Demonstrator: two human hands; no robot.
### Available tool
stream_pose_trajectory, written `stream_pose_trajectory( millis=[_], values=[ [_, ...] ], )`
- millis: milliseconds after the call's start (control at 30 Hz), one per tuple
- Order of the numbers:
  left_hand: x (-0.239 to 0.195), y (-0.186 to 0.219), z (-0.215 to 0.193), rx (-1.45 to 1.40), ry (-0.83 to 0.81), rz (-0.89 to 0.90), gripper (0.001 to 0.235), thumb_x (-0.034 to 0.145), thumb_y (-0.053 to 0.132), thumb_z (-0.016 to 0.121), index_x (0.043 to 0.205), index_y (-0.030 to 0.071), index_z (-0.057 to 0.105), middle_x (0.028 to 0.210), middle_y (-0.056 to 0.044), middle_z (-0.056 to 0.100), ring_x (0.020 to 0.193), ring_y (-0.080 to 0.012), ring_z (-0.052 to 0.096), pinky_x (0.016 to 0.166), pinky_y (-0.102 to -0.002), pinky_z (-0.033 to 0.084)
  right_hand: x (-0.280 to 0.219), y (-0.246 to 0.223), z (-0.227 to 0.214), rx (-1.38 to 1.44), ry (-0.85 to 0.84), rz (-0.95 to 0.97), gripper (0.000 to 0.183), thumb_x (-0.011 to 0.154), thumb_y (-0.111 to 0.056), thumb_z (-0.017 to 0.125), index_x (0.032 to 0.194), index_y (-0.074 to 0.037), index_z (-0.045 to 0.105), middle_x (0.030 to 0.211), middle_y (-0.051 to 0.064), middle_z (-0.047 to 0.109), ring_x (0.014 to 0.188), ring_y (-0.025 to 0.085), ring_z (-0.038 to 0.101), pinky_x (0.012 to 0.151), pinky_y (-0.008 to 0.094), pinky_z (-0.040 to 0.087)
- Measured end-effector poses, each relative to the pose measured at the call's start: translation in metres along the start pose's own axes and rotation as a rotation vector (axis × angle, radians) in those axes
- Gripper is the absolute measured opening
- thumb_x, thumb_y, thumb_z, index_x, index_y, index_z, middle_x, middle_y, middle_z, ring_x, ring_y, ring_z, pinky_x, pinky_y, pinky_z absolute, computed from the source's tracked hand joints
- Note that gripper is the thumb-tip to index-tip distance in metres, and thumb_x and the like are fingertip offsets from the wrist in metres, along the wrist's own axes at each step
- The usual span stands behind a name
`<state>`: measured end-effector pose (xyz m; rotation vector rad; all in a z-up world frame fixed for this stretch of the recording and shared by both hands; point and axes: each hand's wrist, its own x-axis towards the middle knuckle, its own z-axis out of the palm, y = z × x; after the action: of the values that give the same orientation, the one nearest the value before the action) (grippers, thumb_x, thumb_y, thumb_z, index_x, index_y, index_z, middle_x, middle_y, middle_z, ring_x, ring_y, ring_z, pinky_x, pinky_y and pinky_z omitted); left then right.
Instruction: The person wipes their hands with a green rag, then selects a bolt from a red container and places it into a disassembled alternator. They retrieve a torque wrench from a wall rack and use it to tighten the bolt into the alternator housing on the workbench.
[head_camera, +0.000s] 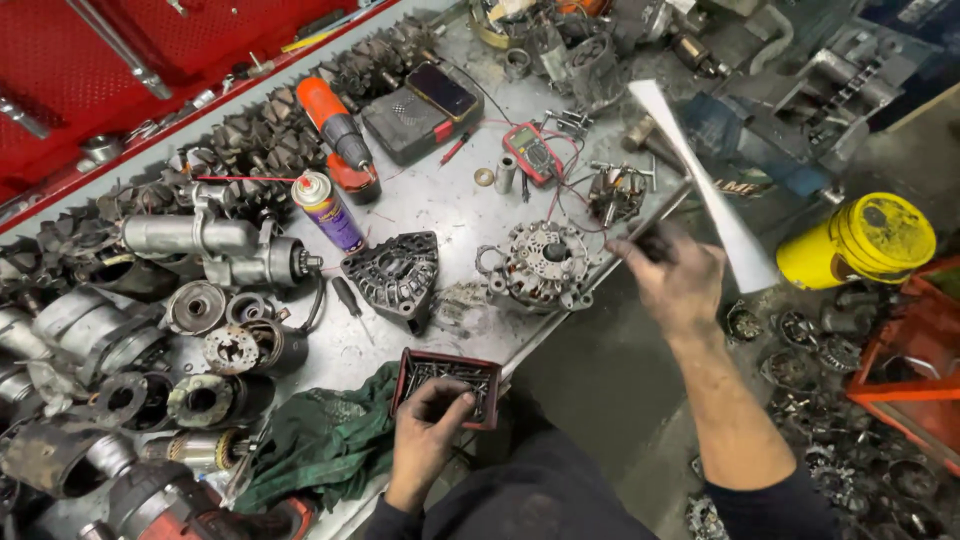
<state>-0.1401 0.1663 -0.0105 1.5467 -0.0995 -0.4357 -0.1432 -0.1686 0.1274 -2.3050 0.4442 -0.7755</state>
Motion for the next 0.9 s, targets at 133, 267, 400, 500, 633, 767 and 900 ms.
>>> stream_pose_trajectory(
  millis=[133,267,400,500,633,767,900],
  values=[
    [0.022,0.007,0.007,-0.019,-0.005,0.018,0.017,0.085,0.013,0.078,0.097,0.001,0.075,0.090,-0.003,0.076,0.083,-0.0099,0.068,0.076,-0.026,0.056,0.015,-0.024,-0.018,-0.241,-0.116,0.450,0.038,0.088,-0.035,0.088,0.112,-0.008,0.076,0.078,0.019,0.075,0.064,0.031,0.071,0.060,0.038,0.057],
    [0.045,0.075,0.031,0.153,0.012,0.072,0.022,0.086,0.018,0.079,0.100,0.000,0.076,0.092,-0.006,0.078,0.085,-0.0119,0.071,0.080,-0.028,0.058,0.029,-0.018,-0.029,-0.233,-0.017,0.089,0.034,0.085,-0.032,0.087,0.108,-0.009,0.078,0.095,0.006,0.080,0.078,0.017,0.075,0.072,0.029,0.057],
    [0.085,0.144,0.070,0.342,-0.157,0.497,0.045,0.090,0.027,0.077,0.126,0.001,0.069,0.118,-0.015,0.074,0.106,-0.0264,0.072,0.093,-0.036,0.054,0.044,-0.048,-0.005,0.128,-0.137,-0.086,0.028,0.086,-0.024,0.084,0.108,-0.008,0.077,0.095,0.005,0.080,0.082,0.014,0.076,0.072,0.026,0.060],
    [0.129,0.122,0.088,0.487,-0.198,0.646,0.046,0.091,0.030,0.077,0.125,0.000,0.067,0.117,-0.019,0.073,0.105,-0.0341,0.072,0.092,-0.040,0.054,0.050,-0.050,0.021,0.173,-0.211,-0.257,0.026,0.087,-0.020,0.084,0.107,-0.005,0.076,0.095,0.006,0.080,0.082,0.013,0.077,0.073,0.027,0.061],
    [0.147,0.115,0.092,0.564,-0.242,0.374,0.033,0.092,0.032,0.074,0.116,0.010,0.073,0.091,-0.016,0.076,0.082,-0.0324,0.074,0.078,-0.040,0.058,0.053,-0.039,0.047,0.284,-0.325,-0.286,0.026,0.089,-0.020,0.081,0.105,-0.001,0.074,0.095,0.009,0.079,0.082,0.017,0.077,0.073,0.030,0.061],
    [0.156,0.090,0.088,0.607,-0.224,0.405,0.030,0.091,0.029,0.078,0.116,0.012,0.073,0.088,-0.016,0.075,0.081,-0.0335,0.074,0.077,-0.041,0.057,0.052,-0.018,0.063,0.222,-0.357,-0.348,0.027,0.089,-0.021,0.081,0.103,0.000,0.073,0.095,0.012,0.077,0.081,0.022,0.076,0.073,0.033,0.059],
    [0.161,0.081,0.087,0.445,-0.261,0.472,0.030,0.090,0.026,0.077,0.116,0.012,0.074,0.094,-0.014,0.077,0.083,-0.0312,0.076,0.080,-0.040,0.059,0.053,-0.016,0.066,0.069,-0.427,-0.297,0.031,0.088,-0.024,0.083,0.100,0.001,0.072,0.089,0.015,0.074,0.081,0.028,0.073,0.072,0.037,0.057]
  ],
)
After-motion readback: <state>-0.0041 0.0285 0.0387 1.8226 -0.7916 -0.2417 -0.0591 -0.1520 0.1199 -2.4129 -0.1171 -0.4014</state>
